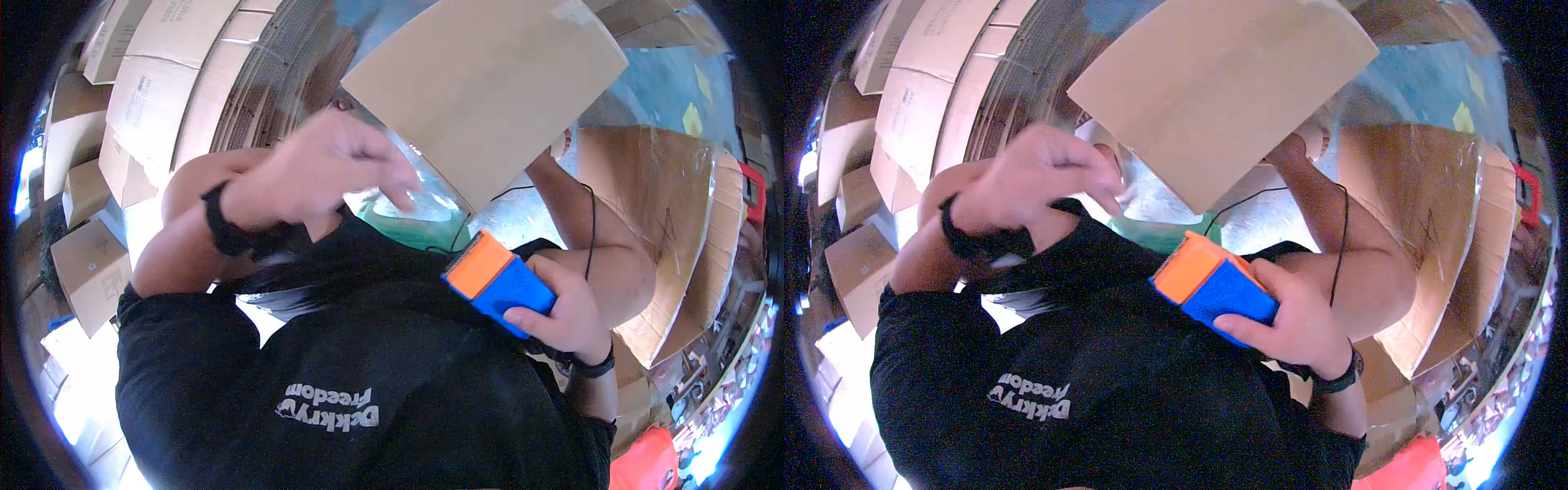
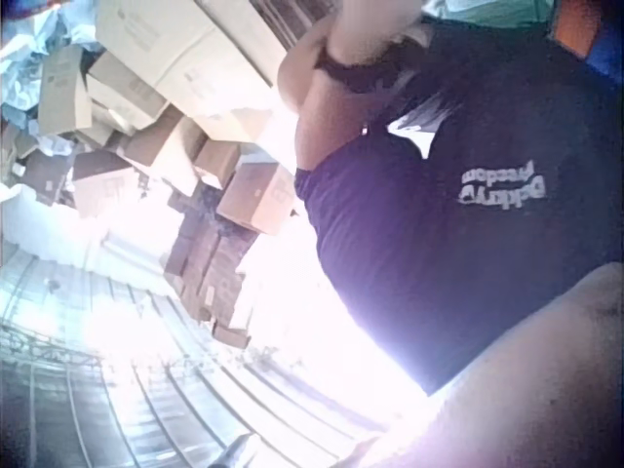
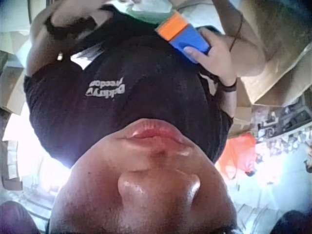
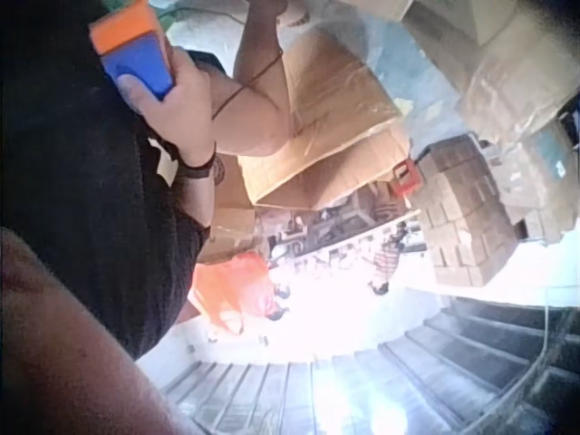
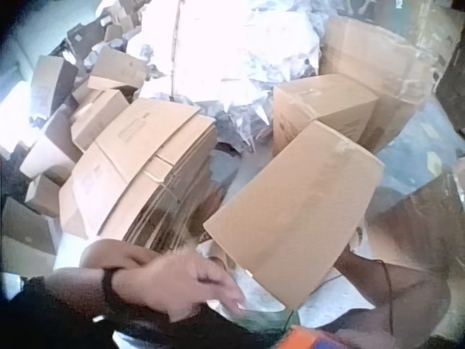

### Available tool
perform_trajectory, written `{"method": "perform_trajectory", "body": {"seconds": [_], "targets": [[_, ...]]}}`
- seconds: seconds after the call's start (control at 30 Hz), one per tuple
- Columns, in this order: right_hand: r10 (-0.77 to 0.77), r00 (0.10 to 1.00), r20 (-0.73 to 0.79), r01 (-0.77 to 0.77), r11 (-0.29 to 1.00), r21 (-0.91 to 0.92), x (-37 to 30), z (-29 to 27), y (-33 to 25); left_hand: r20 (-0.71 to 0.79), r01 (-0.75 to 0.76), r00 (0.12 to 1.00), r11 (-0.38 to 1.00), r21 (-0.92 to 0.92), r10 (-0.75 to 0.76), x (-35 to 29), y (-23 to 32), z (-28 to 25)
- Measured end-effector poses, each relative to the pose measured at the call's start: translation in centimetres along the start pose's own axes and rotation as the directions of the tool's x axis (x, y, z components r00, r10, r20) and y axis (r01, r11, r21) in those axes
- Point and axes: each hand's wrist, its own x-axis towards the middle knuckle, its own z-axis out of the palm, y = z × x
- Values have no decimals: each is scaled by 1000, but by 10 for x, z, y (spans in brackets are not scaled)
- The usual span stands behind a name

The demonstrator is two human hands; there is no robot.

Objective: The recorder is assembling and taping cardboard boxes, then filling them with pink packets and tissue paper in a factory or warehouse setting.

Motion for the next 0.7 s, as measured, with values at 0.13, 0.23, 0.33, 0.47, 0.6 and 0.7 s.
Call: {"method": "perform_trajectory", "body": {"seconds": [0.13, 0.23, 0.33, 0.47, 0.6, 0.7], "targets": [[65, 995, -73, -62, 997, 54, -13, -12, 27, -194, 5, 981, 991, 136, 21, -2, 19, -57], [74, 988, -133, -61, 993, 101, -15, -13, 22, -341, 51, 940, 975, 216, 27, -7, 26, -107], [117, 981, -156, -105, 991, 88, -13, -14, 22, -412, 133, 911, 961, 242, -22, -8, 11, -156], [207, 970, -125, -220, 971, -97, -2, -7, 29, -359, 150, 933, 944, 295, -36, 14, -11, -154], [174, 975, -138, -192, 973, -130, 18, 2, 42, -312, 259, 936, 921, 292, -164, 39, -47, -154], [195, 977, -92, -206, 970, -128, 41, 1, 46, -200, 272, 955, 913, 304, -218, 56, -63, -147]]}}
